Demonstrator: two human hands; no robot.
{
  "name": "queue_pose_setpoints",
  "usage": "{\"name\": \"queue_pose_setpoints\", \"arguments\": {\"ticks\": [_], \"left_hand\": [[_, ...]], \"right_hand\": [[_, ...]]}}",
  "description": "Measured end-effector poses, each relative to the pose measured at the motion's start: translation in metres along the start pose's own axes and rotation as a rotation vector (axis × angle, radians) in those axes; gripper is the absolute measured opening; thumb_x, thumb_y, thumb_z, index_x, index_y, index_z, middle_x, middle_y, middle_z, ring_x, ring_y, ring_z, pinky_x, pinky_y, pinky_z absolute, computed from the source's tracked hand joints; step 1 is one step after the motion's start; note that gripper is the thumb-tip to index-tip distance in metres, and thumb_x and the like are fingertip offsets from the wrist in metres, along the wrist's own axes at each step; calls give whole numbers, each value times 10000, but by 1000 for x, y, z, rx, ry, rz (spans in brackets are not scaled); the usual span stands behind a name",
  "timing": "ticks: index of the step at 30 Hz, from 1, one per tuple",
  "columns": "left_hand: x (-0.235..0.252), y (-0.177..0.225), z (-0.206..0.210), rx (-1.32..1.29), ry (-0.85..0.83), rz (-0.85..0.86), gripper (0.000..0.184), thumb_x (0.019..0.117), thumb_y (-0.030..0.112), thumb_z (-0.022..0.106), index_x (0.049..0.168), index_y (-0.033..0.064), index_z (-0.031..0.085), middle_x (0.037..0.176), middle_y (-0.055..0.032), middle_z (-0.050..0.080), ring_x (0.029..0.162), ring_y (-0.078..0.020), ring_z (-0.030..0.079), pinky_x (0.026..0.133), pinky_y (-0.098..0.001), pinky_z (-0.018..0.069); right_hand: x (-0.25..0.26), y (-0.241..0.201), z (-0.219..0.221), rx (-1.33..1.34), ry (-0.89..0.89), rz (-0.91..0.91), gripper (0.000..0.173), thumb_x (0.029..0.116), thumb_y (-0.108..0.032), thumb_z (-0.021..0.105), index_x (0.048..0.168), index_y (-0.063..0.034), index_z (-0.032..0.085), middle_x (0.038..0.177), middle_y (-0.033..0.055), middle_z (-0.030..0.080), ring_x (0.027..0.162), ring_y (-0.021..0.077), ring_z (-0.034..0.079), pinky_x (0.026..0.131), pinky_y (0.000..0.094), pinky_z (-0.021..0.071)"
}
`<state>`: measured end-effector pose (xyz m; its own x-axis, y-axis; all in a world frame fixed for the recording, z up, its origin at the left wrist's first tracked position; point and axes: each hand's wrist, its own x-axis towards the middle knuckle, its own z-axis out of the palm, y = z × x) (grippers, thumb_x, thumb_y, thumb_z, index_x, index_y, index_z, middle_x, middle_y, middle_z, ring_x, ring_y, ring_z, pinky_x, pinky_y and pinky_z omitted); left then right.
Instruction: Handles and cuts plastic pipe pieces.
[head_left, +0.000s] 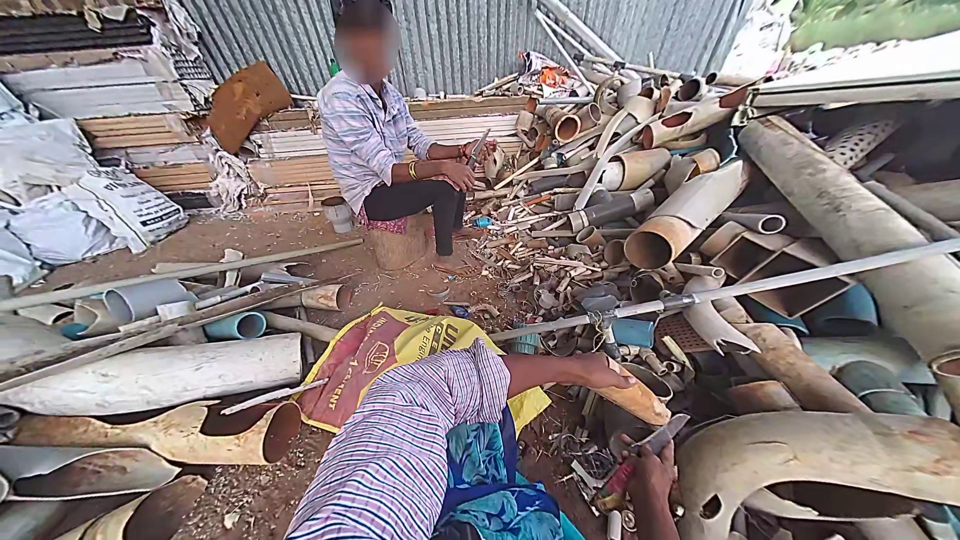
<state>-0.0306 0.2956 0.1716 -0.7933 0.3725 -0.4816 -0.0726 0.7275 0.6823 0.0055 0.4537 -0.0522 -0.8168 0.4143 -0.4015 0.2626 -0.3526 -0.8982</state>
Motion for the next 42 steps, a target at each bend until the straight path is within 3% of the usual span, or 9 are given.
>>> {"name": "queue_pose_setpoints", "arguments": {"ticks": [10, 13, 18, 24, 26, 31, 33, 37, 42], "left_hand": [[16, -9, -1, -60, -5, -15, 583, 1094, 362, 491, 1419, -122, 484, 1465, -322, 491, 1409, -405, 455, 1178, -532, 323], [31, -21, 1, -199, 21, -10, 575, 1083, 361, 524, 1402, -116, 485, 1424, -314, 518, 1350, -377, 509, 1136, -520, 381], [24, -20, 1, -315, 86, -38, 513, 1114, 338, 443, 1409, -77, 498, 1404, -286, 540, 1309, -336, 541, 1117, -480, 412], [30, -26, 10, -318, 179, -115, 660, 1114, 482, 312, 1484, -53, 420, 1449, -303, 497, 1359, -384, 490, 1136, -550, 370], [32, -26, 10, -303, 181, -115, 709, 1108, 517, 235, 1506, -45, 401, 1512, -302, 438, 1426, -394, 422, 1169, -578, 314], [42, -29, 4, -288, 208, -122, 838, 1073, 612, 113, 1497, -42, 419, 1489, -303, 456, 1395, -388, 454, 1143, -577, 346], [43, -32, 3, -293, 209, -92, 842, 1072, 615, 101, 1496, -33, 430, 1491, -300, 459, 1399, -382, 453, 1149, -577, 343], [41, -29, 3, -299, 205, -60, 824, 1080, 597, 109, 1475, -44, 444, 1447, -311, 490, 1361, -389, 482, 1128, -574, 365], [47, -28, 1, -260, 213, -54, 818, 1089, 581, 153, 1429, -92, 470, 1430, -331, 500, 1367, -403, 480, 1141, -583, 348]], "right_hand": [[-7, -4, 10, -10, 16, -69, 632, 1077, -25, 325, 1641, -186, 91, 997, 133, 610, 500, 82, 531, 428, 240, 426], [-21, -7, 20, -129, -39, -225, 619, 1074, -43, 349, 1642, -122, 115, 891, 138, 664, 496, 95, 537, 453, 271, 450], [-48, -18, 32, -375, -183, -477, 593, 1063, -78, 418, 1622, -34, 225, 1014, 197, 704, 620, 183, 598, 591, 387, 512], [2, -18, -4, -320, -76, -19, 590, 1095, -74, 365, 1645, -137, 160, 919, 139, 691, 606, 155, 582, 574, 325, 489], [-8, -22, -1, -310, -110, -24, 579, 1105, -97, 361, 1645, -160, 162, 853, 122, 692, 558, 142, 554, 545, 317, 477], [-50, -47, 26, -491, -322, -343, 601, 1089, -84, 440, 1644, -127, 216, 860, 165, 676, 643, 225, 582, 643, 406, 508], [-32, -42, 15, -480, -257, -233, 609, 1086, -78, 431, 1649, -158, 211, 920, 201, 684, 684, 262, 621, 675, 442, 529], [11, -30, -7, -383, -98, 16, 625, 1080, -48, 387, 1650, -145, 149, 837, 106, 671, 573, 142, 559, 563, 317, 485], [-37, -52, 29, -607, -292, -430, 559, 1063, -61, 410, 1605, -20, 277, 904, 158, 720, 688, 226, 644, 711, 413, 531]]}}
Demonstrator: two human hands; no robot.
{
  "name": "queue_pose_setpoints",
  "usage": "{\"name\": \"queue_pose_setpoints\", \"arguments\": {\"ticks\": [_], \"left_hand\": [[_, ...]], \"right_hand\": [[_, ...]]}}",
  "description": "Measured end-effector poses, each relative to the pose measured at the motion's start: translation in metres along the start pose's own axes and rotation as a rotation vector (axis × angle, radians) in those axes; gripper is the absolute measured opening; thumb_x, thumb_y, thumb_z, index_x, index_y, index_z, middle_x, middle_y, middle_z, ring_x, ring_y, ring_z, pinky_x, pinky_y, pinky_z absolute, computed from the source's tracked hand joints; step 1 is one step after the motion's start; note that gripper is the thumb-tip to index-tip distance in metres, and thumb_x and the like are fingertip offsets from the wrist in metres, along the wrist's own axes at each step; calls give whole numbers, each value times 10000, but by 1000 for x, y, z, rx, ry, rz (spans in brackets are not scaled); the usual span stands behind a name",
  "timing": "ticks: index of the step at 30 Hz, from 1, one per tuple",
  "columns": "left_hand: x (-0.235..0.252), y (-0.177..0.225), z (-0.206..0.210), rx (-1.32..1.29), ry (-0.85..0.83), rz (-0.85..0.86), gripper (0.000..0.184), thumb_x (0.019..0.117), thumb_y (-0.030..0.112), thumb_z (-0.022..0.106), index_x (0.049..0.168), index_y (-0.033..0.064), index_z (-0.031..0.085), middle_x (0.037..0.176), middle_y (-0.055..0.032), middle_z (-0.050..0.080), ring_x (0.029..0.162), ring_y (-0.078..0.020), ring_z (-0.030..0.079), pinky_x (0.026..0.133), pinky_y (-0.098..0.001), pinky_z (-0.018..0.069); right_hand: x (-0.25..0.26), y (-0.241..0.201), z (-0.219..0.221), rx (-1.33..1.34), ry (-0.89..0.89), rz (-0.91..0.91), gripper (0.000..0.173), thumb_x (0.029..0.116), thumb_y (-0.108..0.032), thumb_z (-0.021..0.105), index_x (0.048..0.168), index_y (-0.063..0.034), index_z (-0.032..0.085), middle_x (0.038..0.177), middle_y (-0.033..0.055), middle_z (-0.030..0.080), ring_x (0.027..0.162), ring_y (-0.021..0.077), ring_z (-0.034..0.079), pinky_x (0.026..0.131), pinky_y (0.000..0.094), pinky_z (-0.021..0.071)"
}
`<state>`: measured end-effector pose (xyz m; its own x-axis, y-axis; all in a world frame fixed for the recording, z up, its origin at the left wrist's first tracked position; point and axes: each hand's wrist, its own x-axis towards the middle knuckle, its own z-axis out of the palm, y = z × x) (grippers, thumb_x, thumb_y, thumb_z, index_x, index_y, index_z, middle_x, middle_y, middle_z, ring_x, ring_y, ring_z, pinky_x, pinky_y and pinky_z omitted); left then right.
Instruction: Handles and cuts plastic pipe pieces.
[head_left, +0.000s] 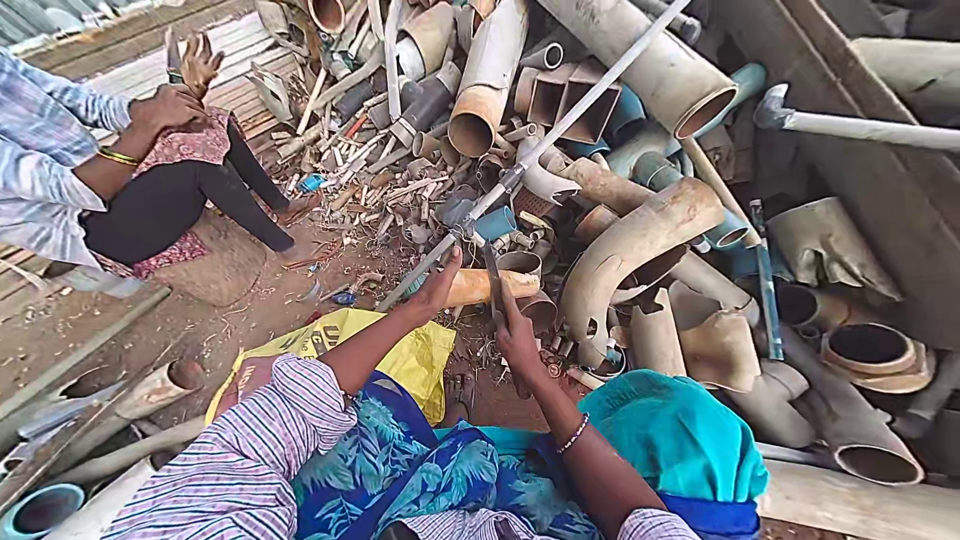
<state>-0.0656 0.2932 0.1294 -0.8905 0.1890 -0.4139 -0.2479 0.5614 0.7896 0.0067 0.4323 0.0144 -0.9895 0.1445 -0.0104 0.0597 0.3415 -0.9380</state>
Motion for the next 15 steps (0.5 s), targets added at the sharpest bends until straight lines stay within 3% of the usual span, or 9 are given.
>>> {"name": "queue_pose_setpoints", "arguments": {"ticks": [3, 6, 8, 10, 12, 14, 15], "left_hand": [[0, 0, 0, -5, -14, 2, 814, 1087, 585, 157, 1423, -83, 481, 1413, -323, 516, 1349, -394, 497, 1133, -574, 358], [-6, 5, -3, 36, -41, 14, 779, 1097, 560, 186, 1429, -77, 489, 1424, -316, 521, 1353, -391, 506, 1142, -552, 374], [-8, 6, -6, 45, -60, 19, 770, 1099, 559, 229, 1450, -80, 475, 1462, -313, 494, 1392, -388, 476, 1170, -545, 352], [-8, 10, -7, 20, -68, 35, 773, 1099, 557, 253, 1426, -102, 491, 1463, -321, 491, 1400, -390, 468, 1171, -547, 346], [-6, 10, -7, 22, -72, 58, 786, 1096, 564, 255, 1414, -111, 501, 1473, -323, 484, 1424, -399, 441, 1176, -571, 328], [-5, 9, -8, 43, -79, 70, 799, 1094, 574, 242, 1431, -105, 493, 1504, -317, 462, 1456, -398, 407, 1190, -584, 301], [-3, 7, -8, 45, -79, 81, 805, 1093, 577, 237, 1430, -106, 495, 1503, -320, 461, 1455, -403, 408, 1188, -590, 301]], "right_hand": [[4, 19, -1, 4, 50, 28, 580, 1050, -57, 420, 1608, -18, 267, 918, 204, 710, 727, 278, 657, 747, 460, 531], [16, 54, -10, 259, 169, 291, 609, 1067, -48, 393, 1634, -73, 171, 965, 175, 671, 613, 169, 612, 565, 338, 524], [15, 43, -10, 342, 157, 311, 631, 1069, -36, 369, 1645, -110, 121, 995, 159, 645, 579, 136, 571, 520, 312, 490], [2, 11, 1, 295, 108, 144, 608, 1076, -57, 384, 1636, -65, 148, 984, 149, 676, 559, 106, 566, 512, 289, 485], [-15, -12, 11, 231, 30, -93, 626, 1051, -76, 395, 1633, -37, 168, 1163, 195, 666, 659, 116, 601, 610, 311, 527], [-23, -17, 19, 137, 56, -212, 613, 1037, -84, 422, 1618, -21, 235, 1022, 187, 702, 599, 130, 598, 569, 334, 522], [-21, -11, 18, 131, 63, -182, 618, 1041, -83, 427, 1623, -30, 225, 1048, 206, 702, 635, 163, 621, 606, 370, 535]]}}
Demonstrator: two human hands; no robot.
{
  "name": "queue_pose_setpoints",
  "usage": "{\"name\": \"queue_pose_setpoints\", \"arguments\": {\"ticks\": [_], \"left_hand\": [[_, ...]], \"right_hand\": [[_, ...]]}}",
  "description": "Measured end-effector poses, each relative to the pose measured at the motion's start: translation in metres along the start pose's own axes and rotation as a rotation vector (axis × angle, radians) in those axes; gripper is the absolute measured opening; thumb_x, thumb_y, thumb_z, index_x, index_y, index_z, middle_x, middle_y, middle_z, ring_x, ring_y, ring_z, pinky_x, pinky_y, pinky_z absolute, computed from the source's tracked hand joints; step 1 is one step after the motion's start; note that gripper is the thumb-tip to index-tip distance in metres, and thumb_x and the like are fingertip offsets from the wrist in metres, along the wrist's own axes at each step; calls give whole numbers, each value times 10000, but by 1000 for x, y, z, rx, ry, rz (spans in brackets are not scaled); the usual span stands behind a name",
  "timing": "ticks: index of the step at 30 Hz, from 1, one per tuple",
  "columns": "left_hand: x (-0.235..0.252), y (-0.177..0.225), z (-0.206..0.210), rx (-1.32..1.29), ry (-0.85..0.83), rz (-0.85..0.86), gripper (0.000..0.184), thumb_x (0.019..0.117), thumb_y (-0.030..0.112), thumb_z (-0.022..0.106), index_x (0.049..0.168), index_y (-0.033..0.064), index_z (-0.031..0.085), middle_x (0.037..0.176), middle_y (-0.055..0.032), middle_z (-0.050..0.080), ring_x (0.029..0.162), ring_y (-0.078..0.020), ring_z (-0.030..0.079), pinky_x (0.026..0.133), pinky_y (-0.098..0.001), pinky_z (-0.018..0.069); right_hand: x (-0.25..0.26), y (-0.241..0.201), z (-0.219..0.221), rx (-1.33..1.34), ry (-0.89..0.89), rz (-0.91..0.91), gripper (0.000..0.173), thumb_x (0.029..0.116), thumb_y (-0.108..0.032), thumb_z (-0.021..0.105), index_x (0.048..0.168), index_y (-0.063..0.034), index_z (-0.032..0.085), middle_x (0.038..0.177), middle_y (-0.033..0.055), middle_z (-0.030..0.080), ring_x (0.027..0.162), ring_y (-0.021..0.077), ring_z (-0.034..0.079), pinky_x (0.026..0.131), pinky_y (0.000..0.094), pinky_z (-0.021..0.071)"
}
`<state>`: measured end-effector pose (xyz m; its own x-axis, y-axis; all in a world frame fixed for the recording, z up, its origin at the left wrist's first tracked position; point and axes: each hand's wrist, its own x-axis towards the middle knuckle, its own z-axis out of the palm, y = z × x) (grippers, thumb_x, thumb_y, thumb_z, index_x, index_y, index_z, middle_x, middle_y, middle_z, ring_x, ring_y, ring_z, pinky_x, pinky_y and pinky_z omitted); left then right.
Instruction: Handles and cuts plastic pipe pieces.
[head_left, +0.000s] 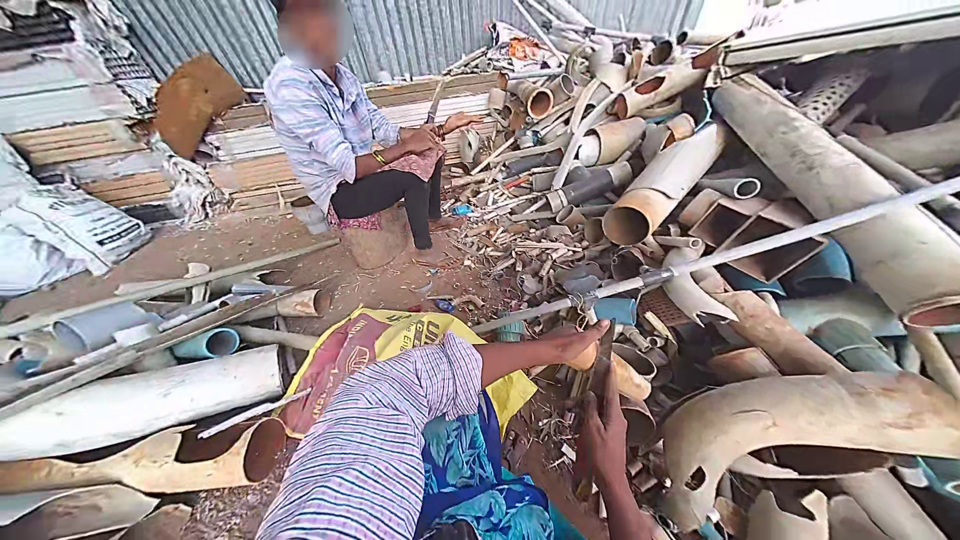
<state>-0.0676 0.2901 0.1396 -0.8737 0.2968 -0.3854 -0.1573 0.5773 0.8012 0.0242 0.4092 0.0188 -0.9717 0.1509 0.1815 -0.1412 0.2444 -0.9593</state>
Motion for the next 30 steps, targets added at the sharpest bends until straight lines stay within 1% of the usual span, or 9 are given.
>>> {"name": "queue_pose_setpoints", "arguments": {"ticks": [1, 5, 8, 11, 13, 19, 23, 26, 30], "left_hand": [[0, -1, 0, -3, -4, 6, 806, 1093, 577, 236, 1438, -108, 486, 1511, -323, 451, 1460, -408, 399, 1191, -594, 295], [-7, 0, 0, 10, -21, 0, 806, 1091, 581, 254, 1407, -113, 512, 1476, -333, 479, 1425, -422, 438, 1171, -597, 320], [-9, 2, 2, 62, -49, 5, 826, 1082, 604, 246, 1398, -105, 530, 1478, -331, 480, 1434, -427, 426, 1171, -617, 307], [-13, 8, 1, 73, -61, 1, 813, 1088, 587, 262, 1375, -122, 539, 1454, -339, 497, 1417, -432, 441, 1161, -618, 313], [-12, 6, 1, 67, -64, -1, 780, 1090, 568, 306, 1352, -124, 554, 1432, -335, 515, 1396, -422, 465, 1150, -599, 336], [-21, 18, -3, 273, -100, -16, 586, 1099, 403, 457, 1312, -134, 556, 1388, -332, 540, 1338, -423, 513, 1111, -585, 375], [-36, 27, -2, 563, -143, 207, 575, 1108, 397, 416, 1213, -133, 614, 1240, -332, 621, 1228, -448, 582, 1048, -613, 407], [-42, 17, 16, 787, -174, 511, 466, 1093, 328, 471, 1360, -28, 609, 1220, -257, 676, 1196, -400, 618, 1062, -578, 397], [-49, -1, 53, 1214, -186, 832, 461, 1038, 272, 590, 1371, -47, 589, 1267, -206, 666, 1232, -371, 588, 1045, -534, 404]], "right_hand": [[3, 10, -5, 35, 19, 82, 627, 1052, -69, 424, 1634, -43, 190, 1102, 225, 696, 688, 193, 634, 658, 397, 535], [16, 49, -26, 258, 156, 472, 639, 1073, -28, 339, 1642, -146, 73, 999, 150, 585, 522, 102, 540, 449, 265, 457], [5, 25, -13, 133, 112, 293, 627, 1067, -55, 368, 1634, -56, 100, 903, 139, 667, 531, 97, 565, 487, 269, 478], [-9, -5, 1, -71, 43, -1, 635, 1034, -81, 437, 1622, -8, 208, 1176, 275, 673, 760, 243, 661, 715, 442, 535], [-8, 4, 3, -121, 71, -26, 637, 1031, -82, 445, 1622, -19, 218, 1073, 279, 682, 682, 244, 628, 655, 460, 516], [19, 46, -29, 496, 284, 586, 548, 1076, -28, 309, 1586, -153, 151, 903, 65, 568, 502, 66, 521, 427, 223, 433], [28, 29, -40, 793, 280, 498, 270, 1141, -294, 239, 1376, -190, 323, 784, -2, 674, 466, 50, 571, 396, 195, 465], [27, 1, -46, 983, 245, 464, 506, 1113, -497, 159, 1077, -155, 529, 713, -17, 703, 467, 61, 609, 399, 217, 505], [24, -8, -56, 1046, 232, 393, 450, 1109, -491, 217, 1188, -190, 542, 921, -70, 701, 822, 41, 700, 720, 278, 615]]}}
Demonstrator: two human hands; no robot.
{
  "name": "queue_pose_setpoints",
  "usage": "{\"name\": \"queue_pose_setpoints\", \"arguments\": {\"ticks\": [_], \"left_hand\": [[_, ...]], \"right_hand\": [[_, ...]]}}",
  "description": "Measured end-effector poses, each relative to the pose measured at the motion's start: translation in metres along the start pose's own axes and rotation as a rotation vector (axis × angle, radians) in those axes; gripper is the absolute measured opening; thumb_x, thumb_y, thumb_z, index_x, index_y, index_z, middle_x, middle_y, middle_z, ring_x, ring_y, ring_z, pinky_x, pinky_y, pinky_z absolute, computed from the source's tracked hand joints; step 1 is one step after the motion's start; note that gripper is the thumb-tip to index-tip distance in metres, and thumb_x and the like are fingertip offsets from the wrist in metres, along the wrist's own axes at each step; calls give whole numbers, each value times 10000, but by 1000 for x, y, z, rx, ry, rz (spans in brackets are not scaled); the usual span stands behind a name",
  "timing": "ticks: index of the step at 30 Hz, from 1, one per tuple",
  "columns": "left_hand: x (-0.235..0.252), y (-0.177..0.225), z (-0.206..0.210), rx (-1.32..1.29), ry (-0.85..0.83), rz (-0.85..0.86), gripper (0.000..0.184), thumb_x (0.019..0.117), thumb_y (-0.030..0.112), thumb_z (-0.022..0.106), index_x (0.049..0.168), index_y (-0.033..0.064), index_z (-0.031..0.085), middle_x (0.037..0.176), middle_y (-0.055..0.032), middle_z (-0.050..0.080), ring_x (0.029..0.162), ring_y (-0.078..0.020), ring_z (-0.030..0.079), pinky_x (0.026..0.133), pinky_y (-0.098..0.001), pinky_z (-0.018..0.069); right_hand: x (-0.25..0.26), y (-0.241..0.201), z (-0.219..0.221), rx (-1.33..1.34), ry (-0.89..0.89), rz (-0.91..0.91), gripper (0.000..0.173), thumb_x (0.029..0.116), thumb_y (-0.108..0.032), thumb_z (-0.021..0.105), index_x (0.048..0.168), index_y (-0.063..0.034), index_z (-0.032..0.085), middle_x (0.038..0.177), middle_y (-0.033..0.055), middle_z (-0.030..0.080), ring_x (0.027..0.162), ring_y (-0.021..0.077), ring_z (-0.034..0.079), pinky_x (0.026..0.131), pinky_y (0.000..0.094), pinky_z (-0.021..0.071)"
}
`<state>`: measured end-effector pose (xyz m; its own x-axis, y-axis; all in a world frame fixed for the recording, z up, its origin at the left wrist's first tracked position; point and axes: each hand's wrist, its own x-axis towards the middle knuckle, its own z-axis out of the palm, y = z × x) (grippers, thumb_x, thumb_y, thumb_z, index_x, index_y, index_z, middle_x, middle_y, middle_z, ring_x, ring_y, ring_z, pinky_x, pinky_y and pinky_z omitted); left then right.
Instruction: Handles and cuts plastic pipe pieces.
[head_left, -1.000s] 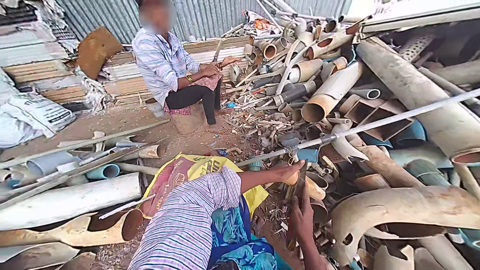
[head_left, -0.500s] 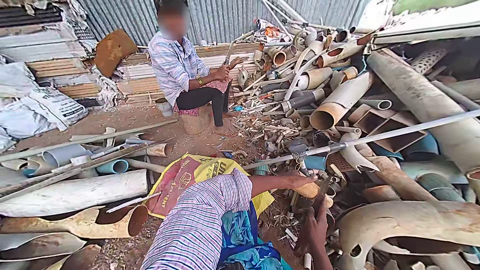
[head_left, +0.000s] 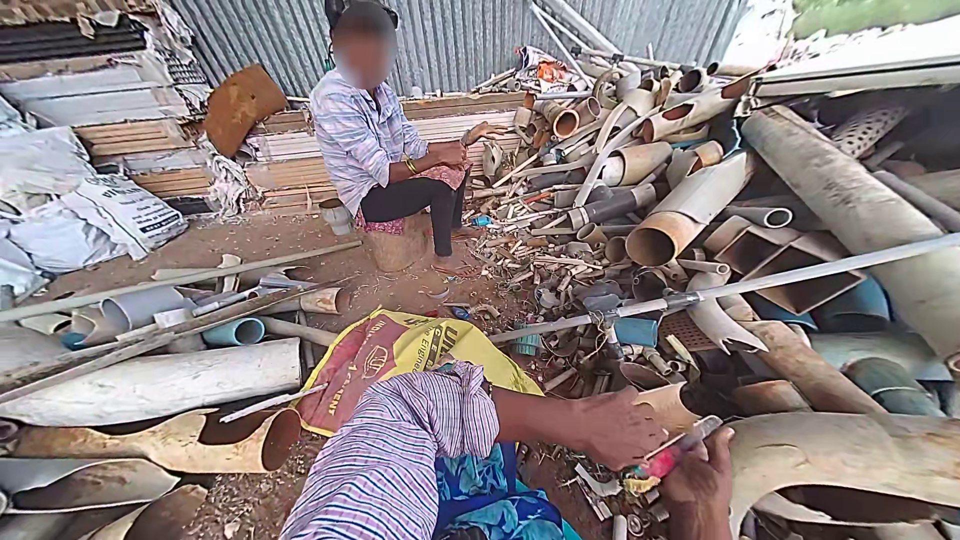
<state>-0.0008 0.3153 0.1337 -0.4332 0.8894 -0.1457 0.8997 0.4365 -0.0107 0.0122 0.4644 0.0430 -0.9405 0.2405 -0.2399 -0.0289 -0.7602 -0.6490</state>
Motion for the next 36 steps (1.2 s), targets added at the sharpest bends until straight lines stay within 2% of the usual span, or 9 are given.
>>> {"name": "queue_pose_setpoints", "arguments": {"ticks": [3, 6, 10, 14, 19, 23, 31, 34, 36], "left_hand": [[9, 2, 31, 214, 4, 103, 432, 999, 204, 608, 1369, -16, 584, 1326, -187, 626, 1288, -372, 535, 1067, -553, 384], [-2, 16, -7, 73, -154, 99, 632, 977, 405, 676, 1426, -18, 539, 1454, -201, 544, 1435, -391, 410, 1196, -609, 214], [-15, 28, -25, -335, 13, 52, 743, 897, 474, 759, 1431, -8, 571, 1502, -206, 527, 1490, -405, 351, 1222, -638, 143], [-16, 20, -12, -711, 530, -220, 562, 976, 293, 662, 1399, -65, 574, 1433, -275, 557, 1396, -400, 482, 1185, -534, 341], [-1, -9, -5, -1229, 455, -727, 691, 1070, 400, 524, 1598, 35, 270, 1519, -273, 457, 1371, -403, 499, 1116, -571, 420], [1, -8, -6, -1511, 366, -802, 609, 1086, 479, 414, 1546, 82, 369, 1455, -193, 522, 1309, -279, 542, 1087, -484, 448], [-8, -5, -38, -1723, 482, -787, 583, 1089, 409, 469, 1492, -10, 439, 1490, -212, 496, 1394, -267, 467, 1162, -470, 371], [-9, -20, -50, -1807, 709, -733, 512, 1098, 402, 447, 1392, -14, 497, 1180, -174, 658, 1047, -207, 655, 956, -392, 528], [-16, -26, -63, -1825, 853, -724, 491, 1096, 346, 484, 1416, -27, 488, 1247, -197, 618, 1087, -220, 624, 982, -390, 506]], "right_hand": [[1, 4, -4, -146, 172, 18, 199, 1066, -168, 425, 1257, -138, 473, 917, -25, 627, 776, 52, 668, 671, 266, 594], [6, 7, -9, -259, 256, -39, 354, 976, -6, 481, 1308, -111, 416, 920, 0, 553, 708, 43, 600, 606, 231, 538], [5, -1, -12, -371, 242, -157, 705, 953, 58, 472, 1577, -108, 189, 1338, 125, 463, 1043, 126, 565, 838, 309, 524], [2, -4, -6, -490, 109, -282, 842, 911, 55, 518, 1625, -95, 99, 1532, 193, 391, 1239, 179, 562, 967, 346, 532], [-26, 0, 15, -598, -63, -292, 803, 918, 45, 550, 1615, -2, 154, 1551, 250, 397, 1311, 198, 527, 1061, 341, 471], [-38, 12, 20, -701, -225, -296, 787, 959, -24, 536, 1640, -60, 143, 1573, 211, 402, 1361, 210, 501, 1109, 379, 433], [-48, 16, 30, -906, -279, -645, 728, 1029, -248, 486, 1573, 126, 181, 1618, 315, 273, 1502, 208, 351, 1207, 293, 308], [-43, 14, 29, -995, -255, -805, 652, 1076, -280, 336, 1553, 150, 221, 1542, 365, 369, 1412, 235, 472, 1164, 301, 358], [-45, 12, 28, -1067, -248, -879, 593, 1052, -127, 351, 1545, 173, 215, 1509, 419, 372, 1367, 346, 511, 1149, 366, 380]]}}
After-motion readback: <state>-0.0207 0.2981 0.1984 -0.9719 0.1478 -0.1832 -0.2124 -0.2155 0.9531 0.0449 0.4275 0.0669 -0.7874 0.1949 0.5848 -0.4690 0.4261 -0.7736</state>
